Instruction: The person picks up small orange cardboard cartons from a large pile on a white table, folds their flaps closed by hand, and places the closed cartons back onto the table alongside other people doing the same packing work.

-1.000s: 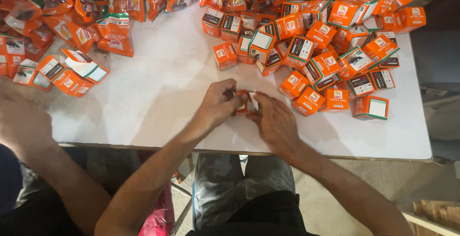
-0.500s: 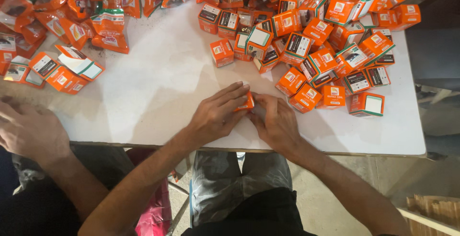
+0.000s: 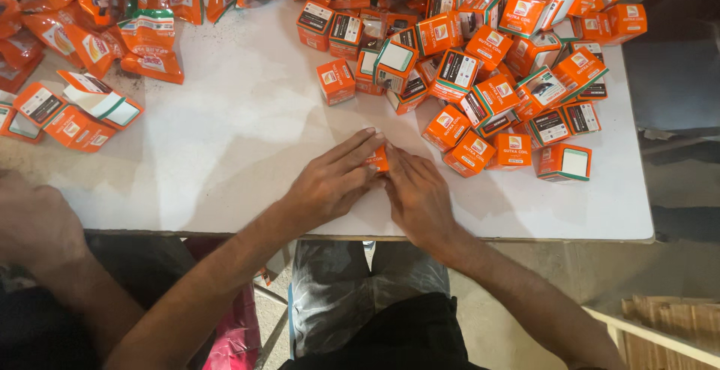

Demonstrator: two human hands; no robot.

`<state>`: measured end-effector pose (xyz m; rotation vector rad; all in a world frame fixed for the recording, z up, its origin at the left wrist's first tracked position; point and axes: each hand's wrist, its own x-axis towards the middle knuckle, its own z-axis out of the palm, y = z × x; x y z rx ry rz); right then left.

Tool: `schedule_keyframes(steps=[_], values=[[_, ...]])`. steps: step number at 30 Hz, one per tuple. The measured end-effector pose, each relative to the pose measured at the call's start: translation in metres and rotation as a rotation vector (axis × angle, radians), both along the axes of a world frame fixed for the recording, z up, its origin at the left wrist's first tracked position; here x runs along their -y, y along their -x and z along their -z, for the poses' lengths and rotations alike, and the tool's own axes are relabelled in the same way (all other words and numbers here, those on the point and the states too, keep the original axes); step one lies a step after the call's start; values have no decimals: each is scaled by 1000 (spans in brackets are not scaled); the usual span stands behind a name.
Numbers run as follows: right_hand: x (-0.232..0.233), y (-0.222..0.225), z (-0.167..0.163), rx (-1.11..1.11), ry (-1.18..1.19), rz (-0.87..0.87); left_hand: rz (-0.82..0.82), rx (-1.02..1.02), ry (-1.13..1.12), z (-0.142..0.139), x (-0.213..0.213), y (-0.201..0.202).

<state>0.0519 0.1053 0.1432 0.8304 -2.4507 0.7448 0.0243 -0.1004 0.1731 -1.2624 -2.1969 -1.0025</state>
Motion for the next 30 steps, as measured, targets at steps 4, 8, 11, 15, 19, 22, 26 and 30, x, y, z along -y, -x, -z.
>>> schedule_keyframes(steps=[4,8,11,15,19,22,26,30], values=[[2,-1,3,2,-54,10,-15,-81,117,-2,0,2],[1,-1,1,114,75,-30,-12,-65,121,-2,3,-3],[1,0,-1,135,289,-54,-84,-3,94,1,7,-13],[3,1,-5,42,181,-103,-140,66,87,8,12,-17],[1,6,-16,120,199,-156,-151,35,-4,14,12,-18],[-2,16,-29,196,141,-199,-170,12,97,12,8,-20],[-3,27,-41,242,186,-334,-160,56,84,2,2,-17],[-7,23,-48,65,42,-236,-85,30,21,-7,2,-12]])
